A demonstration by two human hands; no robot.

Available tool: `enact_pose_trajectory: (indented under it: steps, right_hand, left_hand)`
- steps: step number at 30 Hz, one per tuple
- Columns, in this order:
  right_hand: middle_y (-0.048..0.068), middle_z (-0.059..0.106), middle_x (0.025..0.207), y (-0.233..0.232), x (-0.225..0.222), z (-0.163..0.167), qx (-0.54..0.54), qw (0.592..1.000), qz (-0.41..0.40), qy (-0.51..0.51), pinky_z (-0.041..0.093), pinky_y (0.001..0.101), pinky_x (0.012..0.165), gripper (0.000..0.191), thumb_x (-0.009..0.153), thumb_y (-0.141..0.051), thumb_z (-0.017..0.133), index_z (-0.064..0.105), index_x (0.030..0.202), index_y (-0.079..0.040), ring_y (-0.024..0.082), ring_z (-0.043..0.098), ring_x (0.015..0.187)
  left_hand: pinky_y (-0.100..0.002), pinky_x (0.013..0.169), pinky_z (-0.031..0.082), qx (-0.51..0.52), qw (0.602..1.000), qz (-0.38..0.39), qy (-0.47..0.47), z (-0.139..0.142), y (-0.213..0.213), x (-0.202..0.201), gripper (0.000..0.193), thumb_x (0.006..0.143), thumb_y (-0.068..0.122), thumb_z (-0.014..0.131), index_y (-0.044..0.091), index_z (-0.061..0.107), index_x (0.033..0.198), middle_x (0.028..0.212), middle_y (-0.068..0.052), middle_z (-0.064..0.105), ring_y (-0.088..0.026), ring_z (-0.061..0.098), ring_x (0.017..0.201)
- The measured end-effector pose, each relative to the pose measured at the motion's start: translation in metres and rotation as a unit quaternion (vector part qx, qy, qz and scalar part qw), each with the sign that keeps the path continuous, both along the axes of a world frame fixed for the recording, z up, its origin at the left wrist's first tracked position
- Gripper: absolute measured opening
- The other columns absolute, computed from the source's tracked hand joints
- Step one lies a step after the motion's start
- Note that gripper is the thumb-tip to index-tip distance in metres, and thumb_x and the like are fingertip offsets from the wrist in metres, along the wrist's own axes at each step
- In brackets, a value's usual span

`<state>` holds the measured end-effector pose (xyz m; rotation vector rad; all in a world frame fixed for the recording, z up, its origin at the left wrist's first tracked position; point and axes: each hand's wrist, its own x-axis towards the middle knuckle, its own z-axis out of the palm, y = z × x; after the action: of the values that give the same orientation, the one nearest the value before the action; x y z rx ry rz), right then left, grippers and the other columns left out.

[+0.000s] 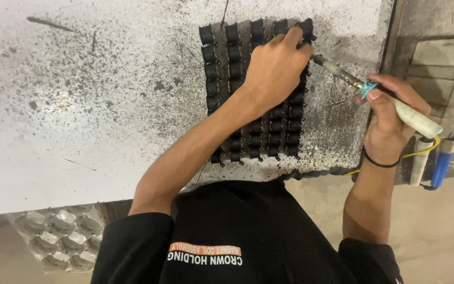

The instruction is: The person arranges black plastic coil bobbins into rows on a work tray, picking them one at a time from a pile and placing them into a grid. The person then uses a soldering iron to solder wire leads onto the terminals of the arranged coils, working across the grid.

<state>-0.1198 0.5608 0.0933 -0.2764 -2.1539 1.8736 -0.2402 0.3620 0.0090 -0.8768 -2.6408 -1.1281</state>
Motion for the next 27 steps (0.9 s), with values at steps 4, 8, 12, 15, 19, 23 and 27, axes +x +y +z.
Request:
enact_pose_trajectory:
  steps: [4,8,12,15,19,23,27]
  right_hand:
    - [0.017,0.071,0.109,-0.008,-0.011,0.026,0.099,0.993,0.036,-0.049,0.058,0.0280,0.079,0.020,0.104,-0.001,0.069,0.072,0.120,0.010,0.020,0.070,0.085]
    - [0.016,0.072,0.109,-0.020,-0.025,0.049,0.174,0.981,0.064,-0.058,0.058,0.0254,0.076,0.020,0.098,0.000,0.072,0.071,0.116,0.008,0.017,0.070,0.085]
    - [0.016,0.072,0.105,-0.024,-0.032,0.054,0.208,0.974,0.079,-0.052,0.056,0.0246,0.072,0.019,0.098,0.002,0.074,0.071,0.115,0.008,0.016,0.069,0.082]
    - [0.016,0.074,0.105,-0.017,-0.030,0.051,0.197,0.974,0.097,-0.060,0.057,0.0240,0.073,0.016,0.106,0.001,0.075,0.072,0.120,0.009,0.016,0.072,0.082]
    - [0.017,0.071,0.110,-0.003,-0.018,0.039,0.112,0.991,0.042,-0.057,0.057,0.0269,0.072,0.020,0.103,-0.002,0.071,0.071,0.120,0.009,0.020,0.070,0.080]
    - [0.020,0.070,0.115,0.000,-0.012,0.009,-0.073,0.996,-0.043,-0.004,0.060,0.0338,0.074,0.021,0.106,-0.004,0.069,0.069,0.120,0.011,0.026,0.071,0.084]
    - [0.021,0.068,0.114,0.006,-0.017,-0.012,-0.091,0.995,-0.038,0.025,0.059,0.0352,0.076,0.022,0.105,-0.001,0.065,0.068,0.121,0.013,0.026,0.069,0.085]
  left_hand:
    - [-0.038,0.059,0.061,-0.013,1.000,-0.003,0.007,0.004,0.005,0.001,0.020,0.072,-0.004,0.070,0.002,0.072,0.091,0.099,-0.014,0.062,-0.028,0.071,0.087]
    - [-0.040,0.059,0.061,-0.016,1.000,-0.010,0.006,0.004,0.007,0.002,0.021,0.069,-0.004,0.071,0.001,0.072,0.089,0.098,-0.015,0.062,-0.030,0.071,0.087]
    - [-0.040,0.060,0.061,-0.011,1.000,-0.016,-0.012,0.002,0.009,0.001,0.025,0.070,-0.004,0.071,0.001,0.071,0.095,0.100,-0.016,0.062,-0.031,0.071,0.087]
    - [-0.039,0.061,0.062,0.001,1.000,-0.014,-0.015,0.012,0.005,-0.001,0.029,0.069,-0.004,0.071,0.001,0.069,0.098,0.100,-0.016,0.062,-0.031,0.072,0.086]
    - [-0.037,0.053,0.059,0.033,0.999,-0.005,-0.004,0.052,-0.015,-0.002,0.032,0.077,-0.006,0.069,0.000,0.066,0.108,0.089,-0.014,0.066,-0.031,0.073,0.072]
    - [-0.040,0.049,0.053,0.127,0.989,0.013,0.071,0.096,-0.037,-0.004,0.037,0.079,-0.006,0.069,0.005,0.061,0.113,0.079,-0.009,0.066,-0.030,0.069,0.062]
    - [-0.038,0.056,0.057,0.104,0.984,0.056,0.132,0.093,-0.026,-0.029,0.043,0.079,-0.006,0.068,0.003,0.063,0.121,0.099,-0.011,0.065,-0.031,0.070,0.082]
